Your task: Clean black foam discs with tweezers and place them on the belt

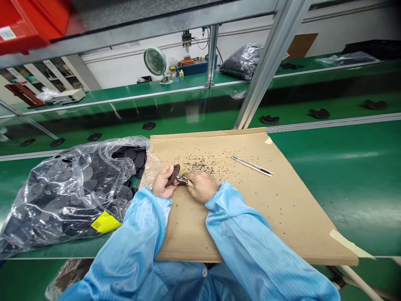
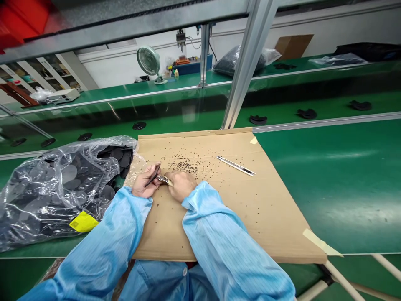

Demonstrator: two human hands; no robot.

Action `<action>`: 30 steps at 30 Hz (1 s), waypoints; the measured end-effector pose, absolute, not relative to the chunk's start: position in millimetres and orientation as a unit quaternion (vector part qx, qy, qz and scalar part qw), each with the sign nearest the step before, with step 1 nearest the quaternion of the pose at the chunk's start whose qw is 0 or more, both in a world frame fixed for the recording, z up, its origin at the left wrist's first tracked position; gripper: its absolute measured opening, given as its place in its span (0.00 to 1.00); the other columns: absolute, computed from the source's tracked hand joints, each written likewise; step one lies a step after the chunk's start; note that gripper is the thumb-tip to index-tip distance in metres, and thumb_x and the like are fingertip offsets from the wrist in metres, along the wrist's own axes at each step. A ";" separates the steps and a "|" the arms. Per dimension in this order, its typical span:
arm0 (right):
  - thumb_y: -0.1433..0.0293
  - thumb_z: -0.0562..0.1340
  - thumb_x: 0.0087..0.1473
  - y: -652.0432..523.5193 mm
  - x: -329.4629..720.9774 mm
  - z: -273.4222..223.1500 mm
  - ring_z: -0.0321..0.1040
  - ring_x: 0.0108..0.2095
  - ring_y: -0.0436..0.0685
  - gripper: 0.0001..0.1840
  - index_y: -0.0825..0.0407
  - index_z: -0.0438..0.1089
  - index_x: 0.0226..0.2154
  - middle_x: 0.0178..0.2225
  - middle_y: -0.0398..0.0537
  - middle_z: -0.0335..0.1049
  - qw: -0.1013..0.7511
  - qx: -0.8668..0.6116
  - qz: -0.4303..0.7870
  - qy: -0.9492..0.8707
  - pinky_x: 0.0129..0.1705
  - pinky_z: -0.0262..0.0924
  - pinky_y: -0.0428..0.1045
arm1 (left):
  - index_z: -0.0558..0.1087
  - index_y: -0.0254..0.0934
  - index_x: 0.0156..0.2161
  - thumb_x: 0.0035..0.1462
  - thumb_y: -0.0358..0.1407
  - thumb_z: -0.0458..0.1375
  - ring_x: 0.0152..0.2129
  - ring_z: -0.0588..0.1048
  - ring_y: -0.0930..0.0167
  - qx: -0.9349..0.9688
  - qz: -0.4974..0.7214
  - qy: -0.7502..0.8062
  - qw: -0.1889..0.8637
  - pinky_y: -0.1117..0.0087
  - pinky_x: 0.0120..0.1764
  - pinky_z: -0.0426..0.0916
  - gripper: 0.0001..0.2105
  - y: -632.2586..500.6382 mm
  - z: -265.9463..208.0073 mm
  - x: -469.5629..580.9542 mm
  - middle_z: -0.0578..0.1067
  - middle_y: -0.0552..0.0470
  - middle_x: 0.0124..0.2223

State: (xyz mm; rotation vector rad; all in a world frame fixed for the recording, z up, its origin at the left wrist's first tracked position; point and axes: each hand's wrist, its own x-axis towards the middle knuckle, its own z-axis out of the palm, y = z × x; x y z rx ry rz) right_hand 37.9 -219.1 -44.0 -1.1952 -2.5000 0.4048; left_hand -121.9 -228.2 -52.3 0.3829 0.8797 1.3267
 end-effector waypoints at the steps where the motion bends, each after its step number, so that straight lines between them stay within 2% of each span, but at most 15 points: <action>1: 0.74 0.57 0.51 -219.1 37.7 -43.6 0.68 0.34 0.55 0.12 0.46 0.72 0.36 0.33 0.45 0.73 0.163 -0.422 0.141 -0.881 0.30 0.54 0.47 | 0.72 0.33 0.39 0.50 0.30 0.63 0.15 0.61 0.80 0.173 0.593 0.393 0.681 0.79 0.16 0.56 0.10 -228.3 -53.1 -121.7 0.66 0.55 0.24; 6: 0.75 0.57 0.50 -219.4 36.8 -43.7 0.69 0.33 0.56 0.12 0.46 0.72 0.34 0.33 0.46 0.75 0.137 -0.426 0.135 -0.884 0.30 0.54 0.47 | 0.72 0.32 0.38 0.49 0.30 0.63 0.15 0.62 0.80 0.168 0.600 0.415 0.663 0.79 0.16 0.56 0.10 -228.5 -55.6 -121.9 0.67 0.55 0.24; 10: 0.75 0.57 0.50 -218.9 37.2 -45.9 0.70 0.35 0.56 0.12 0.46 0.72 0.34 0.34 0.45 0.75 0.165 -0.421 0.155 -0.878 0.31 0.55 0.47 | 0.72 0.33 0.39 0.49 0.31 0.63 0.14 0.62 0.80 0.170 0.598 0.409 0.668 0.79 0.16 0.56 0.10 -227.2 -53.8 -119.8 0.68 0.55 0.24; 12: 0.75 0.56 0.50 -217.4 39.2 -47.8 0.70 0.35 0.56 0.12 0.47 0.72 0.34 0.34 0.45 0.75 0.203 -0.420 0.172 -0.868 0.33 0.56 0.47 | 0.71 0.33 0.39 0.49 0.31 0.64 0.15 0.62 0.80 0.166 0.607 0.395 0.669 0.78 0.17 0.57 0.11 -226.9 -51.7 -117.5 0.69 0.54 0.25; 15: 0.73 0.56 0.51 -212.1 46.1 -52.0 0.70 0.35 0.56 0.12 0.48 0.73 0.36 0.34 0.46 0.75 0.304 -0.447 0.201 -0.817 0.36 0.59 0.47 | 0.70 0.33 0.39 0.49 0.31 0.64 0.17 0.66 0.77 0.155 0.623 0.391 0.659 0.76 0.19 0.60 0.12 -227.1 -49.6 -114.0 0.70 0.53 0.27; 18: 0.65 0.59 0.50 -201.4 55.3 -57.2 0.70 0.34 0.57 0.15 0.51 0.74 0.40 0.34 0.47 0.75 0.419 -0.504 0.242 -0.715 0.37 0.62 0.49 | 0.69 0.33 0.39 0.52 0.29 0.61 0.20 0.70 0.74 0.143 0.630 0.395 0.653 0.75 0.21 0.62 0.09 -224.9 -50.0 -113.4 0.71 0.51 0.28; 20: 0.62 0.61 0.48 -193.6 59.4 -59.9 0.69 0.31 0.56 0.18 0.52 0.74 0.41 0.31 0.47 0.74 0.455 -0.551 0.260 -0.650 0.35 0.62 0.50 | 0.69 0.32 0.40 0.54 0.27 0.58 0.22 0.71 0.73 0.124 0.628 0.384 0.665 0.74 0.22 0.63 0.07 -222.2 -50.4 -115.2 0.72 0.50 0.29; 24: 0.59 0.63 0.47 -190.2 58.7 -62.6 0.68 0.28 0.55 0.22 0.54 0.74 0.42 0.29 0.46 0.73 0.470 -0.567 0.262 -0.624 0.35 0.63 0.51 | 0.69 0.30 0.40 0.56 0.26 0.52 0.17 0.65 0.76 0.055 0.610 0.313 0.725 0.76 0.19 0.57 0.07 -221.5 -48.3 -121.9 0.67 0.51 0.26; 27: 0.60 0.62 0.48 -195.4 52.7 -64.9 0.70 0.36 0.59 0.21 0.54 0.73 0.43 0.35 0.50 0.74 0.475 -0.525 0.238 -0.665 0.42 0.64 0.54 | 0.70 0.27 0.41 0.57 0.25 0.49 0.14 0.59 0.80 0.033 0.600 0.230 0.765 0.78 0.17 0.52 0.10 -225.0 -48.1 -128.0 0.65 0.53 0.25; 30: 0.63 0.60 0.50 -200.5 47.3 -65.4 0.69 0.40 0.61 0.19 0.53 0.72 0.44 0.39 0.52 0.73 0.453 -0.477 0.199 -0.727 0.45 0.63 0.55 | 0.71 0.25 0.42 0.57 0.26 0.48 0.14 0.57 0.81 0.035 0.598 0.187 0.779 0.79 0.16 0.51 0.12 -227.0 -51.8 -132.6 0.64 0.53 0.26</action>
